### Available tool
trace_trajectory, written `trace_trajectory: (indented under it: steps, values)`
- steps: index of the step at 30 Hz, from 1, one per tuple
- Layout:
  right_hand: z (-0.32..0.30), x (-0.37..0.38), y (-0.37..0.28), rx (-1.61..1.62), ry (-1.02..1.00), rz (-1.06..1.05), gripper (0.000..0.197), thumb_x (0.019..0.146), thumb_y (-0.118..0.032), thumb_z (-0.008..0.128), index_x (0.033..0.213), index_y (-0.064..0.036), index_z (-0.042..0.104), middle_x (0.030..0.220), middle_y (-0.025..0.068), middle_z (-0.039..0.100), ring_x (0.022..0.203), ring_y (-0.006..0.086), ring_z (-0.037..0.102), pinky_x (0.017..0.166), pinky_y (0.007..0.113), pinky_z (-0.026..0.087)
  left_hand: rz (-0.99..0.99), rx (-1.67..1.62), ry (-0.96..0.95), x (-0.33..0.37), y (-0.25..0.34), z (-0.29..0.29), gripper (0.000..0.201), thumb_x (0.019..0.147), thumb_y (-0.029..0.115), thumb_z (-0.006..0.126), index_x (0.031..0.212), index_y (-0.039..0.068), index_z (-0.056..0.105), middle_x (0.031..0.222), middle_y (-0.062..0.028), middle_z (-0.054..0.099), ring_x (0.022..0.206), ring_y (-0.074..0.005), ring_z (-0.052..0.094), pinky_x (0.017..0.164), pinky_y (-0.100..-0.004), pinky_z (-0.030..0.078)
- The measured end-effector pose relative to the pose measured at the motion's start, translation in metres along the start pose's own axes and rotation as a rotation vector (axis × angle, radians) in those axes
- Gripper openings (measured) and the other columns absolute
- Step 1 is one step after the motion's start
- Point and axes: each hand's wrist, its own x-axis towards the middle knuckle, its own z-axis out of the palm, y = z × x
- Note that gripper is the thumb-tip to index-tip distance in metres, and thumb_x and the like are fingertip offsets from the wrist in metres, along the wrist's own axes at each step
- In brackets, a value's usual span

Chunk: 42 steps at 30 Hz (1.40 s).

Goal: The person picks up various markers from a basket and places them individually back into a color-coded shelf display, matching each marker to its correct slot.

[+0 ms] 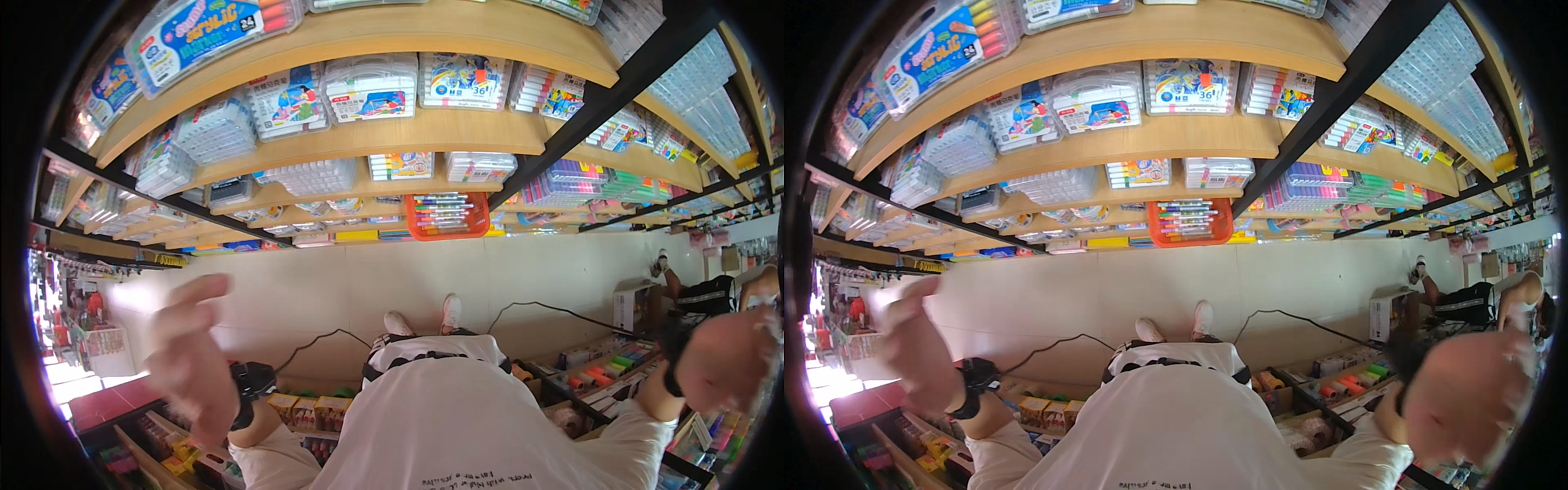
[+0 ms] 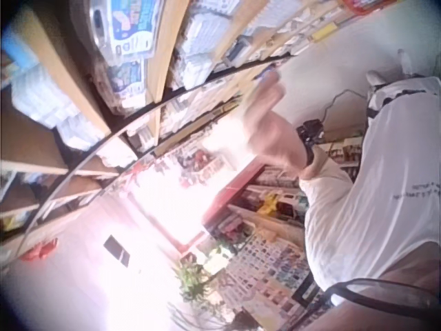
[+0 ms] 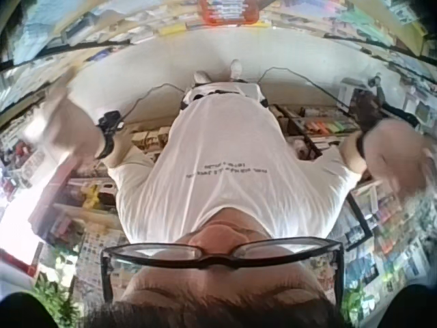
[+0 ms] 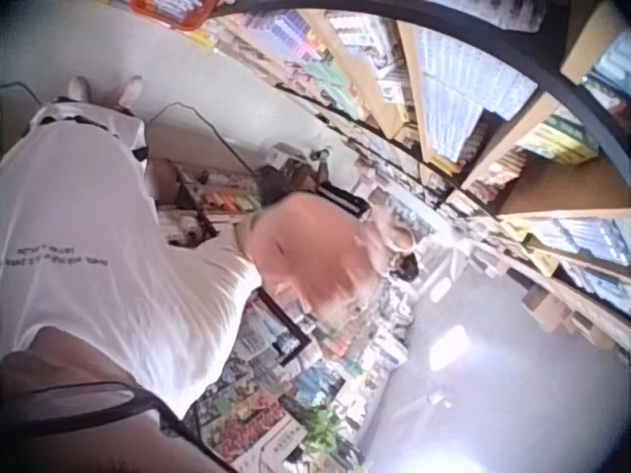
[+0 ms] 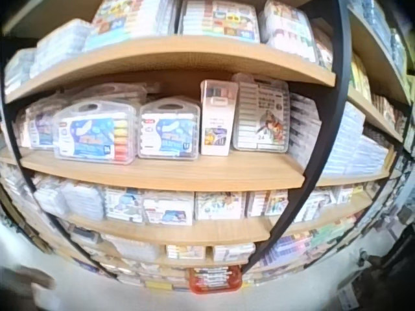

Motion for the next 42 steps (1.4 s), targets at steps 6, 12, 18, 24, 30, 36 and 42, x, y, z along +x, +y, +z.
trace_trajectory:
  steps: [6,12,18,24,30,36,42]
  values:
    - [0.048,-0.118,-0.045,-0.138,-0.463,1.071,0.012,0.088,-0.013,0.065,0.093,-0.0051,0.057,0.099,0.0138,0.059,0.093,0.0268,0.059,0.081,0.036,0.049,-0.823,0.233,0.065,-0.069,-0.075,0.078,0.021,0.09,0.011,0.063,0.106,-0.002,0.066,0.103,-0.0143,0.07,0.097,-0.0248,0.066,0.091,-0.0344,0.047]
    - [0.08,-0.241,-0.025,0.072,-0.606,1.603,0.009,0.086,-0.001,0.066,0.093,-0.0015,0.062,0.084,0.0036,0.064,0.071,0.0112,0.056,0.066,0.025,0.045,-1.094,-0.011,-0.058,-0.11,-0.138,0.186,0.02,0.091,0.011,0.067,0.108,0.002,0.067,0.103,-0.0076,0.071,0.089,-0.0166,0.067,0.081,-0.0304,0.051]
    - [0.11,-0.4,-0.012,0.278,-0.884,1.85,0.023,0.089,-0.016,0.069,0.106,-0.0015,0.065,0.093,0.0065,0.069,0.065,0.0118,0.06,0.059,0.029,0.049,-1.333,-0.117,-0.13,-0.149,-0.219,0.284,0.029,0.092,0.019,0.069,0.115,0.002,0.065,0.111,-0.0096,0.069,0.091,-0.0183,0.067,0.078,-0.0305,0.053]
    - [0.122,-0.514,-0.005,0.232,-0.933,2.099,0.041,0.091,-0.027,0.067,0.123,-0.0013,0.061,0.105,0.0083,0.07,0.07,0.0156,0.069,0.058,0.027,0.05,-1.263,0.091,-0.112,-0.21,-0.311,0.346,0.041,0.09,0.024,0.07,0.124,0.001,0.062,0.118,-0.016,0.067,0.108,-0.0257,0.065,0.087,-0.0342,0.051]
    - [0.149,-0.531,0.019,0.215,-0.929,2.365,0.054,0.091,-0.027,0.066,0.136,-0.0002,0.052,0.107,0.0117,0.069,0.071,0.0165,0.069,0.058,0.028,0.051,-1.496,-0.163,0.021,-0.195,-0.349,0.381,0.053,0.088,0.022,0.069,0.133,0.0,0.055,0.128,-0.0187,0.063,0.118,-0.0278,0.061,0.096,-0.0352,0.048]
    - [0.165,-0.549,0.024,0.004,-1.067,2.286,0.05,0.085,-0.03,0.064,0.128,-0.0046,0.059,0.096,0.0177,0.072,0.078,0.0276,0.072,0.069,0.037,0.056,-1.565,-0.03,-0.137,-0.21,-0.386,0.385,0.059,0.083,0.024,0.066,0.135,-0.002,0.053,0.117,-0.0235,0.067,0.107,-0.0301,0.066,0.089,-0.0371,0.051]
    - [0.178,-0.597,0.017,0.078,-0.999,2.087,0.054,0.083,-0.033,0.066,0.128,-0.0039,0.057,0.119,0.0205,0.067,0.111,0.0371,0.063,0.096,0.042,0.05,-1.648,-0.109,-0.121,-0.214,-0.411,0.386,0.052,0.083,0.025,0.066,0.127,0.0,0.055,0.116,-0.0209,0.068,0.106,-0.0293,0.066,0.089,-0.0368,0.051]
